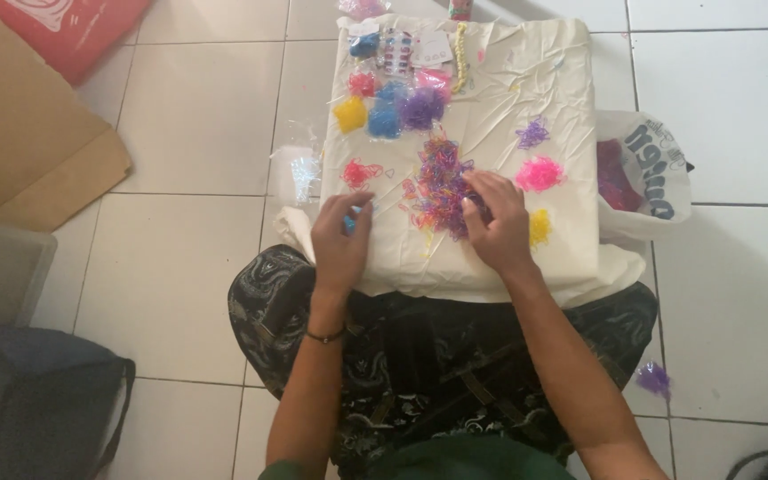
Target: The person is weaving colorful rubber bands together to create a handicraft, working on a cloth spread on the floor.
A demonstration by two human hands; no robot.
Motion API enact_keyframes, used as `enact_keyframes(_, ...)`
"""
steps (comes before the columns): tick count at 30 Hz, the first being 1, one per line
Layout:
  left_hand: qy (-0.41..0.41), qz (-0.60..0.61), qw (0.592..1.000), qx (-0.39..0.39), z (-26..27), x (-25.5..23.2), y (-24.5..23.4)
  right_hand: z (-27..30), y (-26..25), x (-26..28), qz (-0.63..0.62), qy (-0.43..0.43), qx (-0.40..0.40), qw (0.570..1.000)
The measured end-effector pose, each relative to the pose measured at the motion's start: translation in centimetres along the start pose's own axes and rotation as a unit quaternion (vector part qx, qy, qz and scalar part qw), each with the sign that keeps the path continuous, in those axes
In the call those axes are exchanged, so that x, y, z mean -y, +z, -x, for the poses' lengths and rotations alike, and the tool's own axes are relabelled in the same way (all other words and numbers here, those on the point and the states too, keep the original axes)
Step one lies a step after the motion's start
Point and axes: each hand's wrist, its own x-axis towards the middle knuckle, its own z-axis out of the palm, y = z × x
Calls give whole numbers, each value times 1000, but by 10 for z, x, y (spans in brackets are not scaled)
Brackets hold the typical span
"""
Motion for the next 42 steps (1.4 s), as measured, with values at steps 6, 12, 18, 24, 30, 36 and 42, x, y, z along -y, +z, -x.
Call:
enact_keyframes(6,62,9,998,30,-19,5,61,-2,2,3,-10,-39,3,999)
enact_keyframes(12,117,-101,982,108,-48,-1,97,-3,0,4,3,-38,-42,998)
enact_keyframes(18,161,-216,950,158,-62,2,110,-6,-5,14,-3,-9,-48,999)
enact_keyframes(24,85,-109,979,151,-62,26,102,-3,-6,11,-6,28,-65,997)
enact_keyframes(30,19,47,987,155,-42,-6,66,-4,-10,14,-48,75,-86,992)
enact_keyframes(36,47,30,994,90,-50,5,59,-2,-9,9,-52,75,-125,988)
enact_keyframes(42,91,-86,979,162,-84,19,100,-4,-10,16,-51,89,-129,986)
